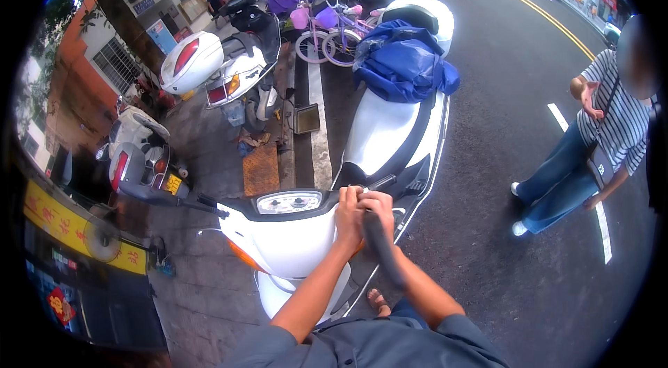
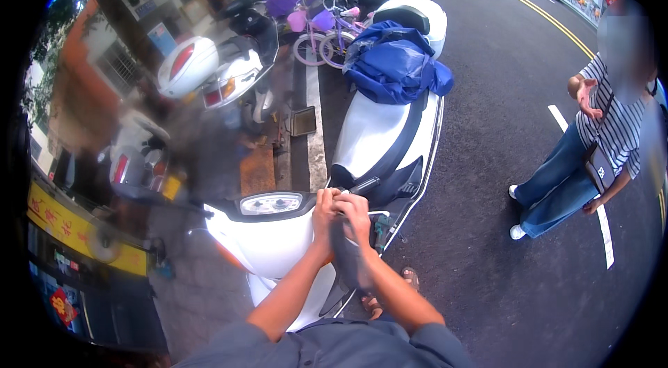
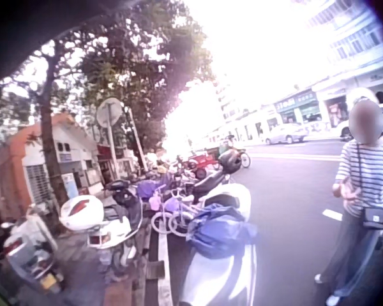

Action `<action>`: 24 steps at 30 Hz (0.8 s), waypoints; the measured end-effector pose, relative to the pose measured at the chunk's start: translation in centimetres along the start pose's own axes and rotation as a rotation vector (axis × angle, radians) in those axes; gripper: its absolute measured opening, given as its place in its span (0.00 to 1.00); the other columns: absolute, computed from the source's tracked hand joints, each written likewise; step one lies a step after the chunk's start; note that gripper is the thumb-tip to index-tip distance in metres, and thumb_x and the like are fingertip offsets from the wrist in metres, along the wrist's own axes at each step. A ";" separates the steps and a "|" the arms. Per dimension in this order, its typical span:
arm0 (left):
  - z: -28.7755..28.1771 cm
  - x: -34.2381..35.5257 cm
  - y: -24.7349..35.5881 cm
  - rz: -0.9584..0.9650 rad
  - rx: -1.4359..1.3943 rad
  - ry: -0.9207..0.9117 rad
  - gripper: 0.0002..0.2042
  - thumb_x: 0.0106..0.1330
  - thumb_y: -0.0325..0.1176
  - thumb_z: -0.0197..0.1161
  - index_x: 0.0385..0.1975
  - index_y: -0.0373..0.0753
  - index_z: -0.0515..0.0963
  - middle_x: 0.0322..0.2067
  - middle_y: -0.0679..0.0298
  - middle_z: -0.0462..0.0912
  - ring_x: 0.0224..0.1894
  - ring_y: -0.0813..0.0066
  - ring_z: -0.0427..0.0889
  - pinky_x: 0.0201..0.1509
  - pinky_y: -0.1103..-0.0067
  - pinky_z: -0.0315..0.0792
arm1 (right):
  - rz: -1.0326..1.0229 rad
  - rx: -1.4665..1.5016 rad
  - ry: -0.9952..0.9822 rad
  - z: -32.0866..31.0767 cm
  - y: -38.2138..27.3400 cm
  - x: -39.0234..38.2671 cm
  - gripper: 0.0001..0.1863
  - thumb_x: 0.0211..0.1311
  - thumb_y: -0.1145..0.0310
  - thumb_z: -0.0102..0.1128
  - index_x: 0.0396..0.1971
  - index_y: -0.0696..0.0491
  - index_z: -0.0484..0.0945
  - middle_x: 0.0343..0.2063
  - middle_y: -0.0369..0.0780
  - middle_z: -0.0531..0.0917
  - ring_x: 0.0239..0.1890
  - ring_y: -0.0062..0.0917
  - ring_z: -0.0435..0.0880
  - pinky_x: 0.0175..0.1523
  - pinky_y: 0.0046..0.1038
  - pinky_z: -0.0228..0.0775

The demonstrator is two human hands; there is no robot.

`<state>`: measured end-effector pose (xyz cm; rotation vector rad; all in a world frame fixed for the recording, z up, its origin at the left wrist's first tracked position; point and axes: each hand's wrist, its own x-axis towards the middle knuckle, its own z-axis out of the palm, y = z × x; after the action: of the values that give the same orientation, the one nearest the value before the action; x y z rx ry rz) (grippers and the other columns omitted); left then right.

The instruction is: The person uses a screwdriver to remove screws from the front panel of a white scooter. They then detach the front fairing, exposing the internal wiring and components, while a woman stands nearby observing the process.

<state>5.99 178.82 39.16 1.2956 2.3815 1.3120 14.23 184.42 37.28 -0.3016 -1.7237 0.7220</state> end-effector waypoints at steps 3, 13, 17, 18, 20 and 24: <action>-0.1 0.2 0.8 0.132 0.041 0.000 0.13 0.63 0.25 0.63 0.47 0.40 0.78 0.46 0.55 0.81 0.45 0.47 0.83 0.46 0.63 0.77 | 0.590 0.365 0.316 -0.5 -2.3 -1.4 0.14 0.79 0.63 0.47 0.51 0.57 0.74 0.47 0.43 0.78 0.50 0.26 0.78 0.56 0.31 0.71; -0.3 0.3 0.0 0.173 -0.007 0.120 0.14 0.66 0.27 0.58 0.51 0.34 0.74 0.43 0.51 0.81 0.46 0.51 0.82 0.51 0.65 0.74 | 0.424 -0.085 -0.358 1.1 -0.1 7.8 0.16 0.63 0.65 0.62 0.46 0.57 0.74 0.34 0.48 0.82 0.39 0.47 0.81 0.45 0.45 0.73; 1.2 0.3 -1.6 0.191 -0.321 0.069 0.12 0.70 0.31 0.53 0.50 0.37 0.74 0.43 0.59 0.81 0.47 0.60 0.83 0.52 0.68 0.76 | 0.113 -0.018 -0.160 0.2 -1.5 2.8 0.08 0.57 0.71 0.65 0.36 0.53 0.79 0.41 0.42 0.77 0.47 0.41 0.76 0.53 0.38 0.70; 1.0 0.3 -1.1 0.174 -0.243 0.033 0.11 0.69 0.31 0.54 0.48 0.37 0.75 0.43 0.58 0.81 0.46 0.59 0.83 0.51 0.68 0.76 | 0.080 0.030 -0.062 -0.2 -1.0 1.2 0.06 0.60 0.71 0.64 0.36 0.52 0.79 0.42 0.42 0.77 0.48 0.40 0.76 0.55 0.37 0.69; 0.1 0.5 0.4 0.115 0.066 -0.042 0.10 0.65 0.28 0.59 0.45 0.37 0.78 0.43 0.55 0.83 0.45 0.54 0.84 0.48 0.66 0.77 | 0.261 0.084 0.151 -1.2 -2.4 -0.5 0.05 0.69 0.68 0.59 0.40 0.53 0.79 0.46 0.42 0.76 0.49 0.35 0.76 0.57 0.34 0.68; -0.2 0.2 1.1 0.072 -0.042 -0.054 0.11 0.62 0.23 0.62 0.44 0.35 0.79 0.43 0.52 0.82 0.44 0.49 0.84 0.47 0.64 0.77 | 0.854 0.558 0.349 -1.0 -1.2 0.1 0.17 0.79 0.58 0.47 0.46 0.59 0.74 0.43 0.41 0.79 0.45 0.25 0.79 0.52 0.29 0.73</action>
<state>6.41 179.11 40.15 1.3989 2.2797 1.3210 15.41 183.82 38.20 -0.7326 -0.9588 1.6169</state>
